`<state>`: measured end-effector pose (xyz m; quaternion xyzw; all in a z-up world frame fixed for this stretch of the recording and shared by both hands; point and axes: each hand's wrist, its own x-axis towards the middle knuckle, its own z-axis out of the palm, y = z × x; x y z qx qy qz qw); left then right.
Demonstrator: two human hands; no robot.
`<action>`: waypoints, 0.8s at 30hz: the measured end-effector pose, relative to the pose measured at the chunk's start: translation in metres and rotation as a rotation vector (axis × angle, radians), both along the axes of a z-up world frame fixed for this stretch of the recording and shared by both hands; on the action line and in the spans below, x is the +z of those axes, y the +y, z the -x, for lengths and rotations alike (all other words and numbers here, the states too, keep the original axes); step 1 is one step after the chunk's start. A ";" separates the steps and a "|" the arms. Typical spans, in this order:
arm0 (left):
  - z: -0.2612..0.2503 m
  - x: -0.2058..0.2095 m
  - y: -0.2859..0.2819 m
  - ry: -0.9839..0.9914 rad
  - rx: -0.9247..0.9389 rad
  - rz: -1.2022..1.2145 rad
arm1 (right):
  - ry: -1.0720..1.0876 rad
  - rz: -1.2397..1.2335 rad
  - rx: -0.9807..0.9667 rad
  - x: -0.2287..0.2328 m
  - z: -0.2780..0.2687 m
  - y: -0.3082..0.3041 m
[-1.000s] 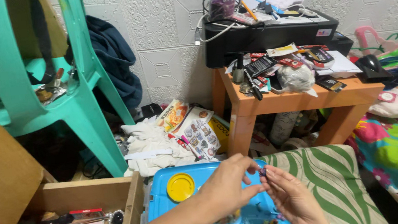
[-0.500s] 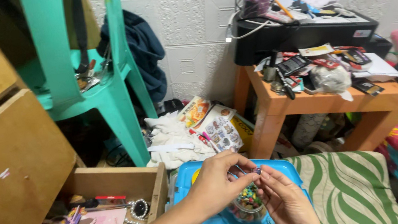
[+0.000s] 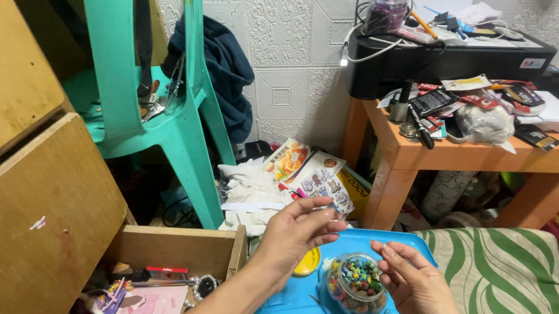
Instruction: The person picks up small colorful beads from a blue plastic lid and places them into a clear jar. The person then secures the yellow lid onto the jar and places the jar into an open wooden drawer.
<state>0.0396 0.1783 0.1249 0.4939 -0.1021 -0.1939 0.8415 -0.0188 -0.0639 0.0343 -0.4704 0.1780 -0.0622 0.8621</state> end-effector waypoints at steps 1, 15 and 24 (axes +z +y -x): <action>0.000 0.000 0.001 0.057 -0.033 0.076 | -0.004 0.001 -0.004 0.002 0.000 0.001; 0.004 -0.015 -0.006 0.362 -0.257 0.313 | -0.057 -0.003 0.116 0.036 0.015 0.020; -0.003 -0.053 -0.010 0.415 -0.213 0.174 | -0.040 -0.037 0.102 0.013 0.012 0.008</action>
